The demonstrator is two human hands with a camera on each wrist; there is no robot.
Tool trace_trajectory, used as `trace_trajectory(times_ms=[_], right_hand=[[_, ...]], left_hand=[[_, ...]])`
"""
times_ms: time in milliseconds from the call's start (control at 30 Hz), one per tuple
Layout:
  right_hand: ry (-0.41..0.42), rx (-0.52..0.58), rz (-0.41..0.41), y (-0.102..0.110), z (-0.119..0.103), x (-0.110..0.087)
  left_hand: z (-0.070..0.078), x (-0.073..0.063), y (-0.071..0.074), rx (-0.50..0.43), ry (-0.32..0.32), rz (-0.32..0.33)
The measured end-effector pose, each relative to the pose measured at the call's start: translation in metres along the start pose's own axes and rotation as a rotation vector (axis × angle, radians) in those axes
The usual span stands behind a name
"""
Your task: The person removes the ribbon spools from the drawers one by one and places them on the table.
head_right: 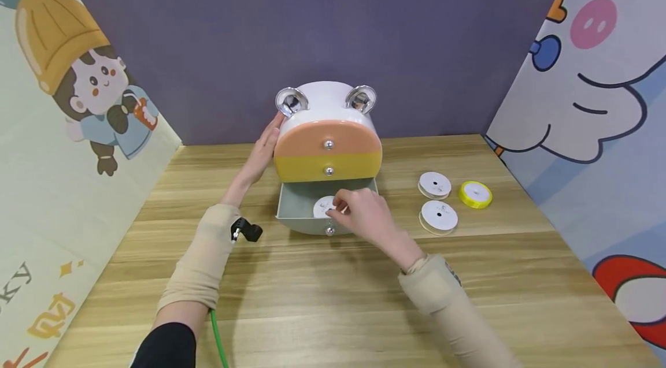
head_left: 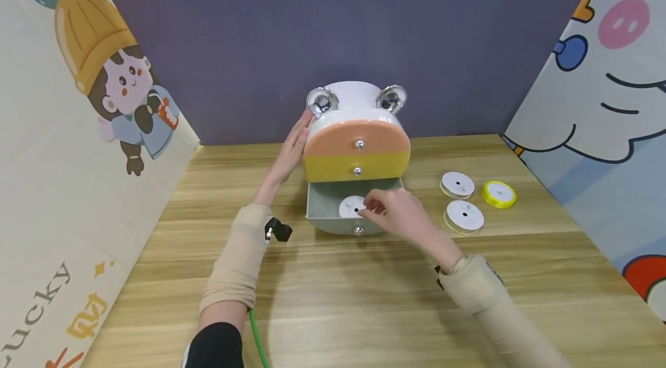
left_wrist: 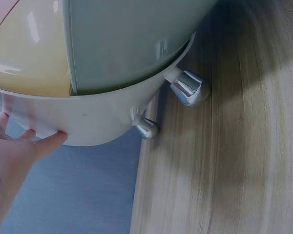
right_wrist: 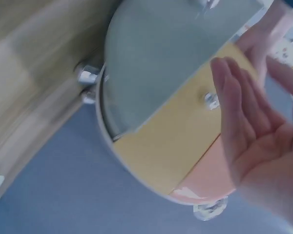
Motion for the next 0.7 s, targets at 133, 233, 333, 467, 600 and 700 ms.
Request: trace_trajectory(times_ms=[133,233,333,467,600,700], right_hand=[[0.119,0.107,-0.106,-0.005,0.011,0.016],[0.178,0.117,-0.224,-0.014,0.021,0.025],[0.218,0.08,-0.358,-0.026,0.03,0.031],[0.215,0.07,-0.493,-0.042,0.042,0.033],[0.245,0.029,-0.529,-0.053,0.047,0.035],[0.272,0.006,-0.543,-0.06,0.049,0.038]], left_hand=[[-0.001,0.001,0.0,0.0,0.002,-0.005],[-0.001,0.001,0.0,-0.001,0.008,-0.01],[-0.001,0.0,0.0,-0.001,0.011,-0.01],[-0.002,-0.001,0.001,0.007,0.011,-0.004],[-0.002,-0.001,0.0,0.008,0.008,-0.008],[-0.001,-0.001,-0.001,0.007,0.008,-0.009]])
Point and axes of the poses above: each hand's wrist, its own x-axis towards the middle knuckle, its own y-axis out of the back of the hand, z = x × y, the point moved 8 cm from there along x, towards the middle knuckle, and after that the axes turned 2 degrees about x, right-handed, at the moved point
